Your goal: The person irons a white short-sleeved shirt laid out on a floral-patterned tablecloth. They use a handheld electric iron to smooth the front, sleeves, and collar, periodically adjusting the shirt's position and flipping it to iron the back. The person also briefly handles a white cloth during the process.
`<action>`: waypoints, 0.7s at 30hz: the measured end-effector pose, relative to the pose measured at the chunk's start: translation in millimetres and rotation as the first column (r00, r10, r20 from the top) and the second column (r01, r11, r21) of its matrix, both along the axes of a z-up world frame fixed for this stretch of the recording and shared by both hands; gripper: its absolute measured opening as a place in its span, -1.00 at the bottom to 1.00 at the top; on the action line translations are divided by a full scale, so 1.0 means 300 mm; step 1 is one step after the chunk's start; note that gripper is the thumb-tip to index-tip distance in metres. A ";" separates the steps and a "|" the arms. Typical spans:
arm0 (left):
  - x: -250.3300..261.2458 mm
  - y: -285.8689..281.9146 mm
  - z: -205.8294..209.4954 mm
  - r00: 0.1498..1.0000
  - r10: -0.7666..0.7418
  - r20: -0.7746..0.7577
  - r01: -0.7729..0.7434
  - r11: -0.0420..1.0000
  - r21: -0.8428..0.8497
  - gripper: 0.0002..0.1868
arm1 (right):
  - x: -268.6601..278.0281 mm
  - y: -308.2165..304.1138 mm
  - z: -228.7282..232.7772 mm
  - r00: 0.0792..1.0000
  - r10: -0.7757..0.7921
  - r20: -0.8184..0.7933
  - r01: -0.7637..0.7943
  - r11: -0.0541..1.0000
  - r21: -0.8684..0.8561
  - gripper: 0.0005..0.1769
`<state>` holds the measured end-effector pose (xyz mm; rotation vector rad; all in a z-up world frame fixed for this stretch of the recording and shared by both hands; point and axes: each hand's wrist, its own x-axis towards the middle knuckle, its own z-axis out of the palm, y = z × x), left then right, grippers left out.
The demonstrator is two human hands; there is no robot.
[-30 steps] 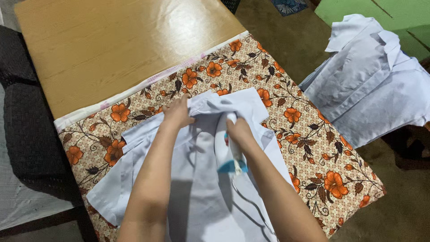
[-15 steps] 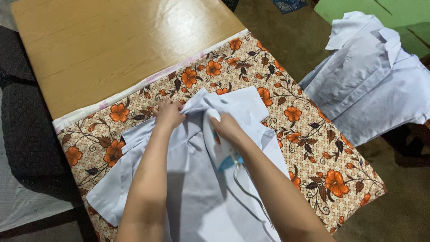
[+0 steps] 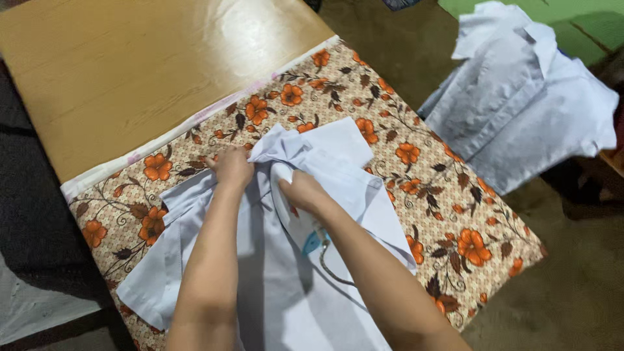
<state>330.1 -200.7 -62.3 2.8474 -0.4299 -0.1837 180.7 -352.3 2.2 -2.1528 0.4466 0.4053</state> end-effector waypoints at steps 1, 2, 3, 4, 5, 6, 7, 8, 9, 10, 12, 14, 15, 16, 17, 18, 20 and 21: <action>-0.007 -0.012 0.007 1.000 -0.003 0.016 0.003 1.000 -0.002 -0.60 | -0.009 -0.005 -0.001 0.998 -0.054 -0.019 0.054 0.999 0.003 -0.48; -0.011 -0.027 0.020 0.998 -0.012 0.060 0.013 1.000 -0.009 -0.55 | -0.050 -0.008 -0.002 0.998 -0.055 -0.007 0.055 0.998 -0.023 -0.46; -0.013 -0.043 0.041 0.994 -0.018 0.105 0.020 1.000 -0.019 -0.49 | -0.119 0.001 -0.001 0.999 -0.051 0.005 0.052 0.997 -0.052 -0.44; -0.023 -0.060 0.064 0.988 -0.023 0.151 0.028 0.999 -0.029 -0.42 | -0.192 0.012 0.008 0.999 -0.048 0.017 0.049 0.995 -0.081 -0.41; -0.048 -0.081 0.084 0.982 -0.104 0.155 0.121 0.987 -0.103 -0.44 | -0.279 0.018 0.023 0.998 -0.046 -0.049 0.043 0.997 -0.058 -0.41; -0.082 -0.112 0.103 0.969 -0.184 0.164 0.212 0.961 -0.176 -0.46 | -0.382 0.023 0.045 0.993 -0.042 -0.114 0.038 0.999 -0.033 -0.42; -0.120 -0.148 0.126 0.948 -0.262 0.179 0.301 0.921 -0.246 -0.48 | -0.482 0.030 0.075 0.990 -0.042 -0.132 0.044 0.999 0.012 -0.43; -0.164 -0.194 0.146 0.918 -0.370 0.139 0.394 0.890 -0.230 -0.50 | -0.569 0.038 0.107 0.988 -0.042 -0.150 0.051 0.997 0.057 -0.44; -0.223 -0.259 0.156 0.874 -0.476 0.094 0.485 0.847 -0.219 -0.53 | -0.639 0.048 0.135 0.979 -0.067 -0.195 0.076 0.996 0.040 -0.45; -0.289 -0.316 0.159 0.790 -0.604 0.102 0.611 0.764 -0.208 -0.47 | -0.697 0.057 0.160 0.967 -0.091 -0.239 0.099 0.995 0.022 -0.47; -0.425 -0.424 0.148 0.580 -0.809 0.095 0.813 0.568 -0.125 -0.34 | -0.795 0.079 0.202 0.963 -0.122 -0.239 0.134 0.990 0.035 -0.51; -0.561 -0.527 0.114 0.362 -0.925 0.118 0.930 0.366 0.019 -0.35 | -0.859 0.083 0.224 0.955 -0.168 -0.245 0.186 0.981 0.050 -0.53; -0.616 -0.564 0.094 0.254 -0.954 0.162 0.958 0.271 0.096 -0.41 | -0.883 0.091 0.229 0.947 -0.200 -0.250 0.221 0.974 0.056 -0.54; -0.662 -0.593 0.072 0.220 -0.956 0.192 0.962 0.246 0.123 -0.40 | -0.902 0.096 0.227 0.938 -0.232 -0.256 0.255 0.965 0.063 -0.55; -0.703 -0.622 0.050 0.182 -0.958 0.220 0.964 0.218 0.151 -0.39 | -0.917 0.096 0.218 0.942 -0.227 -0.247 0.247 0.968 0.053 -0.54; -0.727 -0.649 0.031 0.143 -0.958 0.248 0.965 0.190 0.179 -0.37 | -0.933 0.098 0.201 0.946 -0.222 -0.238 0.238 0.970 0.043 -0.53; -0.738 -0.704 0.007 0.134 -0.978 0.162 0.947 0.175 0.268 -0.41 | -0.961 0.100 0.153 0.964 -0.197 -0.178 0.199 0.980 -0.007 -0.53; -0.739 -0.726 0.000 0.136 -0.984 0.117 0.935 0.167 0.313 -0.42 | -0.968 0.100 0.123 0.977 -0.173 -0.127 0.168 0.985 -0.047 -0.52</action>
